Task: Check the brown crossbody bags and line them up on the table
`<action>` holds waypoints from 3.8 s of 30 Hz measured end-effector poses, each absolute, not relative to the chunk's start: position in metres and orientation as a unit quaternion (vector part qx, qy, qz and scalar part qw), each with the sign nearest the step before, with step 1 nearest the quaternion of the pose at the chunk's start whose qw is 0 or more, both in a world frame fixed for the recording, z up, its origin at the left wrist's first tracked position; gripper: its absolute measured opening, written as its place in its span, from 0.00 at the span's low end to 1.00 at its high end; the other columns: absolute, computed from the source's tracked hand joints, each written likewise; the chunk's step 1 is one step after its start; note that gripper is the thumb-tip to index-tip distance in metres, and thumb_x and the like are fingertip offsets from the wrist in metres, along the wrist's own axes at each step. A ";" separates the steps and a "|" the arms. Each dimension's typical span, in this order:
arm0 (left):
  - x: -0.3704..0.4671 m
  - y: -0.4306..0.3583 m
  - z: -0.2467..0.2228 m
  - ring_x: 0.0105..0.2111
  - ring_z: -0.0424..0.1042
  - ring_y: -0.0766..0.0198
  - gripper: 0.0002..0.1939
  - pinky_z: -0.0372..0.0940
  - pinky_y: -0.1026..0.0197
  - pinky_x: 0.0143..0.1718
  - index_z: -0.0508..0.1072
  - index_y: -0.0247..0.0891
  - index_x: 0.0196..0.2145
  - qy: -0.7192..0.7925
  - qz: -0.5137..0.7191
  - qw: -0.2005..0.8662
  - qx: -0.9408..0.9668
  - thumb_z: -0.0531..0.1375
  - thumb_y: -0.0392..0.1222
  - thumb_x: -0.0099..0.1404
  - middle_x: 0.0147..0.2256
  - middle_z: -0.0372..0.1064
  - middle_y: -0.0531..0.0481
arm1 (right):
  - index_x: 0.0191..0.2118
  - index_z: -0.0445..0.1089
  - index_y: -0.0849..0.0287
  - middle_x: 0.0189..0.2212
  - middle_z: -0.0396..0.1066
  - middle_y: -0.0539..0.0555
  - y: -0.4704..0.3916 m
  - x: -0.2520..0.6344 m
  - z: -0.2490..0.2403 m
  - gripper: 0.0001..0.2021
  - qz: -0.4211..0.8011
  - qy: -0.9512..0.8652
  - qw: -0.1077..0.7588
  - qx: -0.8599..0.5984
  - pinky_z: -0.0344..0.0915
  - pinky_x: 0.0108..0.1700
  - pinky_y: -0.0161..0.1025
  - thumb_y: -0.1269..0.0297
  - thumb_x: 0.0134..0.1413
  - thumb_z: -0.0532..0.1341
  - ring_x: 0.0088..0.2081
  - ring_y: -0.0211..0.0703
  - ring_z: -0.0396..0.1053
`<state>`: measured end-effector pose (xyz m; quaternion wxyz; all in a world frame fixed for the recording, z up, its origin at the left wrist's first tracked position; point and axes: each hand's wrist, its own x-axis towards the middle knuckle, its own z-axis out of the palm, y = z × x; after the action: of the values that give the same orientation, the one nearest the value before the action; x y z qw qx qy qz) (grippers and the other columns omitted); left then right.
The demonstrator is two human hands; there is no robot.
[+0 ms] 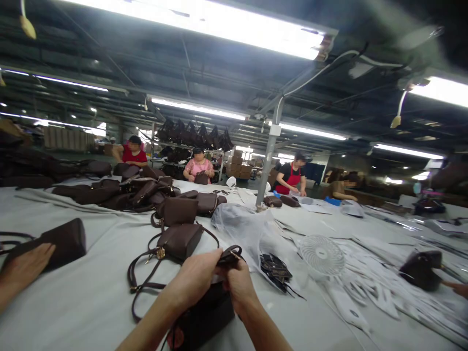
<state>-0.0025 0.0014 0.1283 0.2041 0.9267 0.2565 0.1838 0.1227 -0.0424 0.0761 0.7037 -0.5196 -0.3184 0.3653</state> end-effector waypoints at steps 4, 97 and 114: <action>0.005 -0.006 0.128 0.45 0.73 0.53 0.26 0.65 0.57 0.45 0.60 0.39 0.61 0.297 0.154 0.144 0.931 0.46 0.32 0.66 0.45 0.73 0.38 | 0.21 0.65 0.59 0.14 0.59 0.42 -0.047 0.121 0.074 0.06 0.403 -0.282 0.737 -0.464 0.48 0.19 0.30 0.72 0.28 0.61 0.17 0.30 0.50; 0.016 -0.015 0.078 0.39 0.75 0.62 0.16 0.67 0.63 0.40 0.65 0.43 0.52 0.143 0.385 0.173 0.895 0.48 0.35 0.69 0.43 0.75 0.48 | 0.27 0.65 0.61 0.11 0.65 0.45 -0.093 0.143 0.093 0.23 0.357 -0.366 0.657 -0.553 0.42 0.11 0.26 0.44 0.42 0.67 0.09 0.26 0.50; 0.014 -0.005 0.081 0.26 0.67 0.65 0.08 0.60 0.65 0.29 0.65 0.40 0.36 0.185 0.438 0.261 0.840 0.48 0.42 0.70 0.27 0.67 0.53 | 0.39 0.67 0.60 0.21 0.68 0.46 -0.081 0.154 0.111 0.25 0.409 -0.443 0.591 -0.537 0.69 0.20 0.32 0.42 0.45 0.64 0.21 0.39 0.73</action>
<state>0.0143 -0.0045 0.0810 0.2610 0.8400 0.1846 0.4383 0.1544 -0.0815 0.1115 0.5910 -0.5366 -0.4425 0.4086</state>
